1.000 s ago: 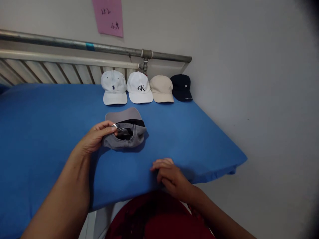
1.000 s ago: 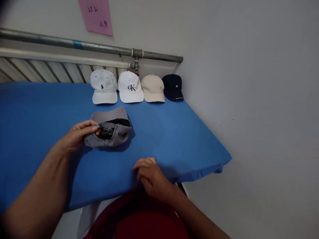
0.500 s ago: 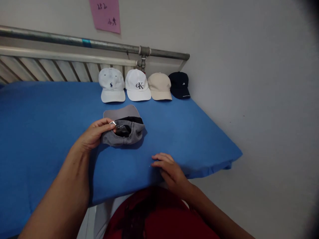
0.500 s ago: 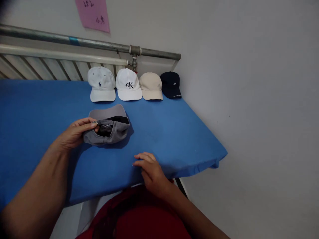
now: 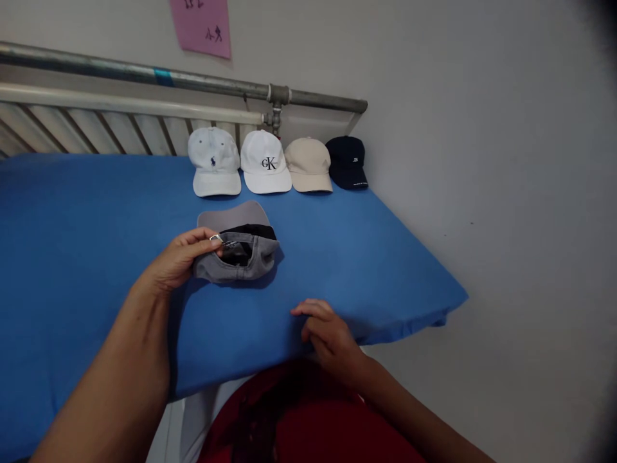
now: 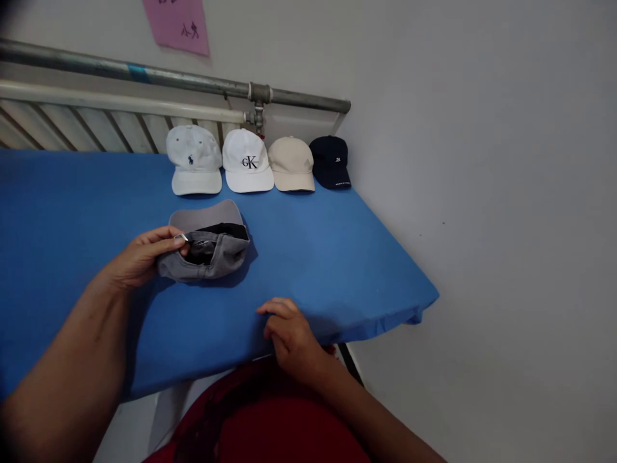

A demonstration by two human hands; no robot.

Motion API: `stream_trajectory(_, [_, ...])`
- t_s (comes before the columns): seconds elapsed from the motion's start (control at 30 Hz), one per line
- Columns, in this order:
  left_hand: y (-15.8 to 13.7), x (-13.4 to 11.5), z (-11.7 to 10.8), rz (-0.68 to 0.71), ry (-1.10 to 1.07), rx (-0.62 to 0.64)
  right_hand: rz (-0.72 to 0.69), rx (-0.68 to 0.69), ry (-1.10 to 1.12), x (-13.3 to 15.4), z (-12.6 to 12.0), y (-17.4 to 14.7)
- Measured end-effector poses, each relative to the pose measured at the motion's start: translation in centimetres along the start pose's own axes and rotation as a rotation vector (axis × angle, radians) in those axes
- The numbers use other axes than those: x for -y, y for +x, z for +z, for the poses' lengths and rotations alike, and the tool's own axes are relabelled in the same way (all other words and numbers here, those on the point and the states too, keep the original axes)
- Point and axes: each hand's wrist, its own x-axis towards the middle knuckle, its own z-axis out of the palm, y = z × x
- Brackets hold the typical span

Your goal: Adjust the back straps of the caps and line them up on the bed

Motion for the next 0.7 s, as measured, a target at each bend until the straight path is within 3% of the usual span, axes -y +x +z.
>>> stream_trajectory(0.13, [0.04, 0.02, 0.04, -0.005, -0.005, -0.001, 0.002, -0.056, 0.050, -0.22, -0.03, -0.10])
stream_trajectory(0.27, [0.03, 0.04, -0.02, -0.008, -0.003, 0.000, -0.037, 0.000, -0.047, -0.23, 0.02, 0.02])
stream_trajectory(0.37, [0.00, 0.04, -0.04, -0.006, -0.003, -0.010, -0.053, -0.019, 0.004, -0.41, 0.10, -0.13])
stream_trajectory(0.47, [0.06, 0.04, 0.03, -0.012, 0.000, -0.007, -0.015, -0.076, 0.072, -0.60, 0.16, -0.31])
stream_trajectory(0.6, [0.21, 0.09, 0.05, -0.013, -0.008, -0.003, 0.016, -0.040, 0.054, -0.44, 0.18, -0.41])
stream_trajectory(0.7, [0.21, 0.12, -0.07, 0.020, -0.046, 0.006, 0.157, -0.075, 0.259, -0.22, -0.13, -0.39])
